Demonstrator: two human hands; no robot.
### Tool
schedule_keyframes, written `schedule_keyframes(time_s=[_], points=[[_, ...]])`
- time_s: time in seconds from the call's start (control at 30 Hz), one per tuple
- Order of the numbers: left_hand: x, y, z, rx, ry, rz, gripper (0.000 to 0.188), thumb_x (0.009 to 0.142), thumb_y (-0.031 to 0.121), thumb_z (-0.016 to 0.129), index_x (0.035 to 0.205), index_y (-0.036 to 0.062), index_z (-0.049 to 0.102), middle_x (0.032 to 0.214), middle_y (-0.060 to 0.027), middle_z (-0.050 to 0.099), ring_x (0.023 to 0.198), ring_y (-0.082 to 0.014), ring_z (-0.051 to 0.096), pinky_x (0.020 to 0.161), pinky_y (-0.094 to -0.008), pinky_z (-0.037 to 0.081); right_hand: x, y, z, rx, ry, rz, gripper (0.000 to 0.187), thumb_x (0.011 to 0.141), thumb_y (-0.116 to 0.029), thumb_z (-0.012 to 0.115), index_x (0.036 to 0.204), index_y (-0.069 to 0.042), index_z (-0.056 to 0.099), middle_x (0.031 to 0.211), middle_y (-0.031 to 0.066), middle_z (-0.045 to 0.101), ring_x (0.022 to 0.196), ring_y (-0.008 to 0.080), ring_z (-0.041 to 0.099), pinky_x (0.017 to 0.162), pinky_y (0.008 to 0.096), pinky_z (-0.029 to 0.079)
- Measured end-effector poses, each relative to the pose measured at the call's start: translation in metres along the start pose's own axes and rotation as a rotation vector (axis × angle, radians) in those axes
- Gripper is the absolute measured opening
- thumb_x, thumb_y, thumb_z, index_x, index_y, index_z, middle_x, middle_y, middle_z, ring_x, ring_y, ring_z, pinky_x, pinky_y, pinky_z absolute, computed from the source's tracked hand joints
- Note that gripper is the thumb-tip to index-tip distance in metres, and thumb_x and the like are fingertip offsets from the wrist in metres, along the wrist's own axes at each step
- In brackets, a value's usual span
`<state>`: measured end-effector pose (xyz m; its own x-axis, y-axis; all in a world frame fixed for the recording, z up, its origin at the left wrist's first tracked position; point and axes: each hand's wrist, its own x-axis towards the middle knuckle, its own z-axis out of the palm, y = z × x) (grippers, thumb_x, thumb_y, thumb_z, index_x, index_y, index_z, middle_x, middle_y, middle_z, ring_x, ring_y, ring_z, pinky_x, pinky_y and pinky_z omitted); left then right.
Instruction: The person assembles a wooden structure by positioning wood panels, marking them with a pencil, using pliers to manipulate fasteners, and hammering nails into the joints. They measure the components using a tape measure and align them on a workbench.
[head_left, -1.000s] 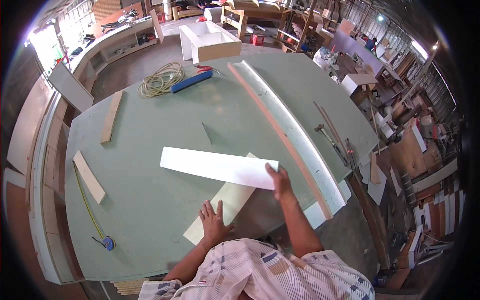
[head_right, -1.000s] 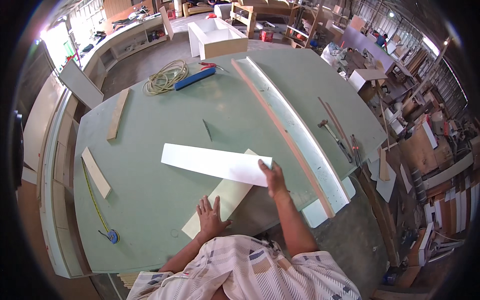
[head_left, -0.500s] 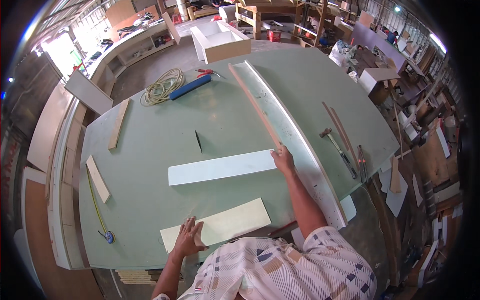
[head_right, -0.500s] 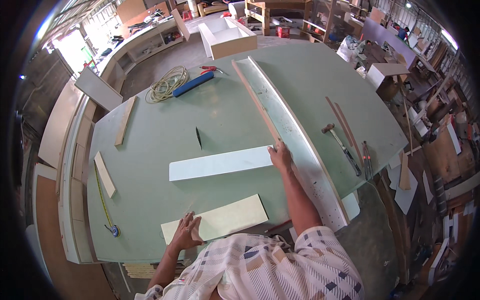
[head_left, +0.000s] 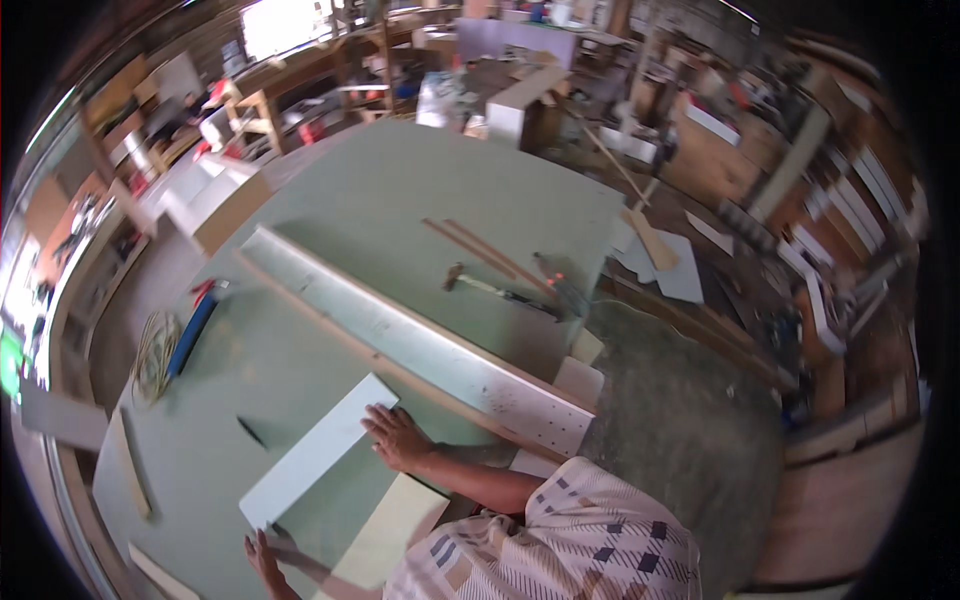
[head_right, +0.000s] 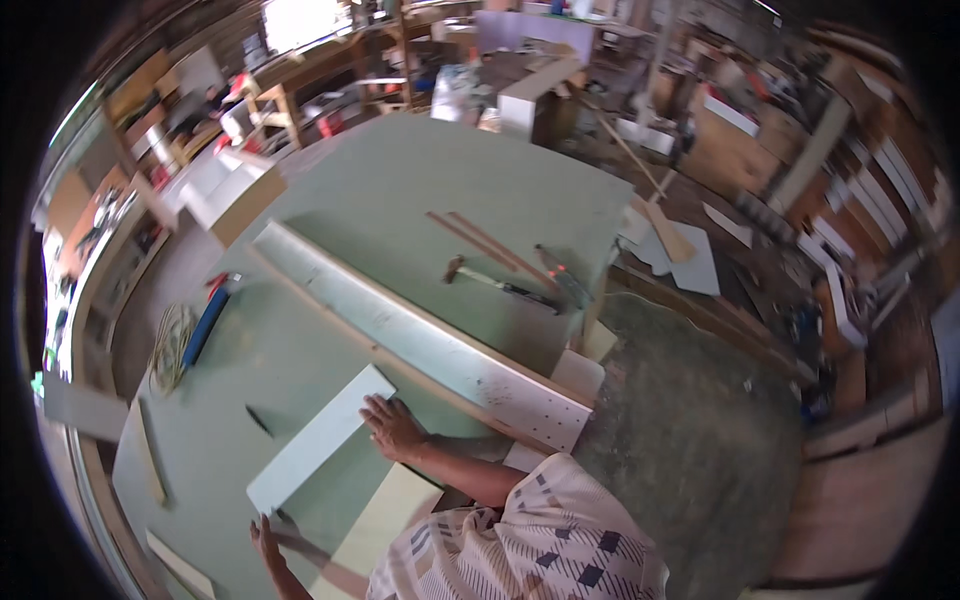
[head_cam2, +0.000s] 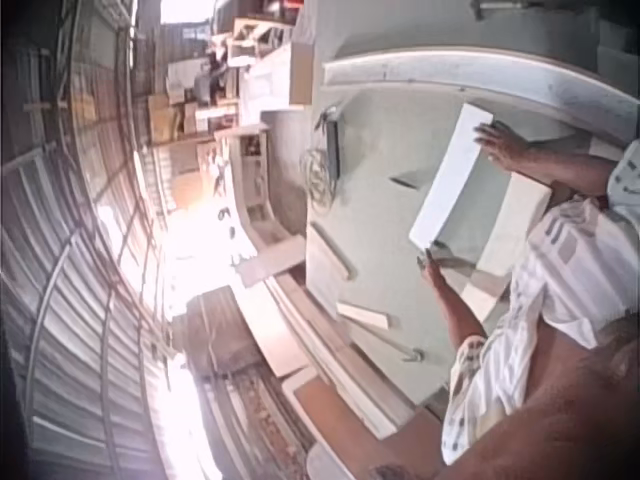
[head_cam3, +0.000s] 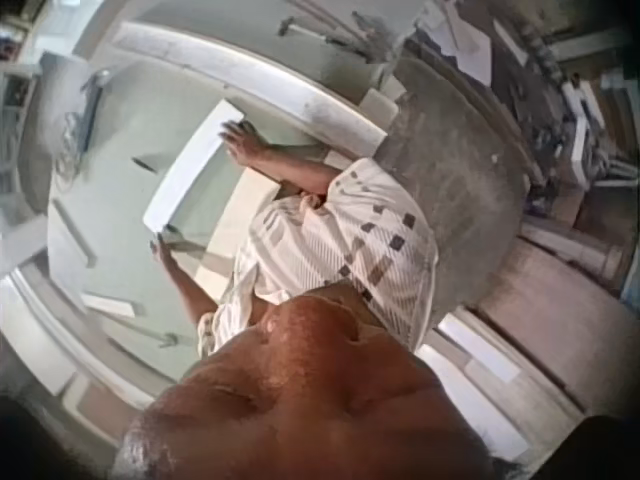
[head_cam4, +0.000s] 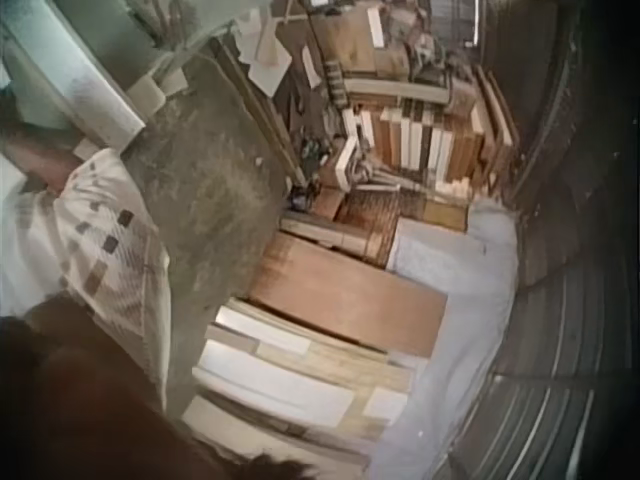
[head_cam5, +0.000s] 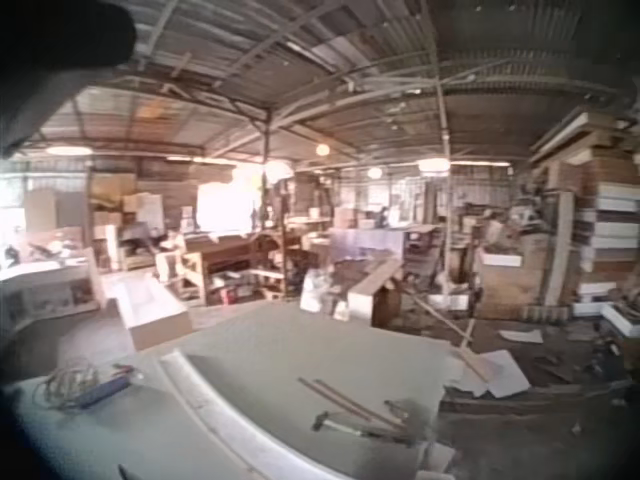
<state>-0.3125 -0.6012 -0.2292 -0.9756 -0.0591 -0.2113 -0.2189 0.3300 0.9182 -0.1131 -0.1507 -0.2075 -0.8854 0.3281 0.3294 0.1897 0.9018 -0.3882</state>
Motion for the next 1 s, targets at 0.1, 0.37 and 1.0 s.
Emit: schedule_keyframes(time_s=[0.1,0.37,1.0], points=[[0.014,-0.003,0.007,0.065,-0.297,0.054,0.054,0.097,0.038,0.067,0.131,-0.0030,0.058,0.117,-0.0117,0.065,0.104,-0.0199,0.058,0.087,-0.0358,0.047,0.003,0.006,-0.012,-0.063,-0.100,0.009,0.063,0.094,-0.030,0.058,0.150,-0.006,0.041,0.161,0.0162,0.030,0.150,0.0311,0.026,0.118,0.0506,0.025],[0.001,-0.019,0.037,-0.043,-0.124,0.042,0.033,0.100,0.034,0.062,0.103,0.0013,0.070,0.085,0.0000,0.064,0.075,-0.0121,0.055,0.069,-0.0275,0.045,0.014,0.036,-0.005,-0.018,-0.020,-0.055,0.054,0.096,-0.025,0.054,0.146,-0.005,0.046,0.159,0.0173,0.034,0.149,0.0330,0.029,0.118,0.0503,0.026],[-0.093,0.030,0.049,0.241,0.030,-0.100,0.059,0.088,0.050,0.071,0.121,0.0008,0.070,0.119,-0.0191,0.063,0.107,-0.0293,0.064,0.092,-0.0399,0.052,0.034,0.038,-0.010,0.020,-0.108,-0.025,0.057,0.095,-0.024,0.055,0.150,-0.013,0.043,0.161,0.0115,0.034,0.151,0.0297,0.027,0.121,0.0469,0.024]])
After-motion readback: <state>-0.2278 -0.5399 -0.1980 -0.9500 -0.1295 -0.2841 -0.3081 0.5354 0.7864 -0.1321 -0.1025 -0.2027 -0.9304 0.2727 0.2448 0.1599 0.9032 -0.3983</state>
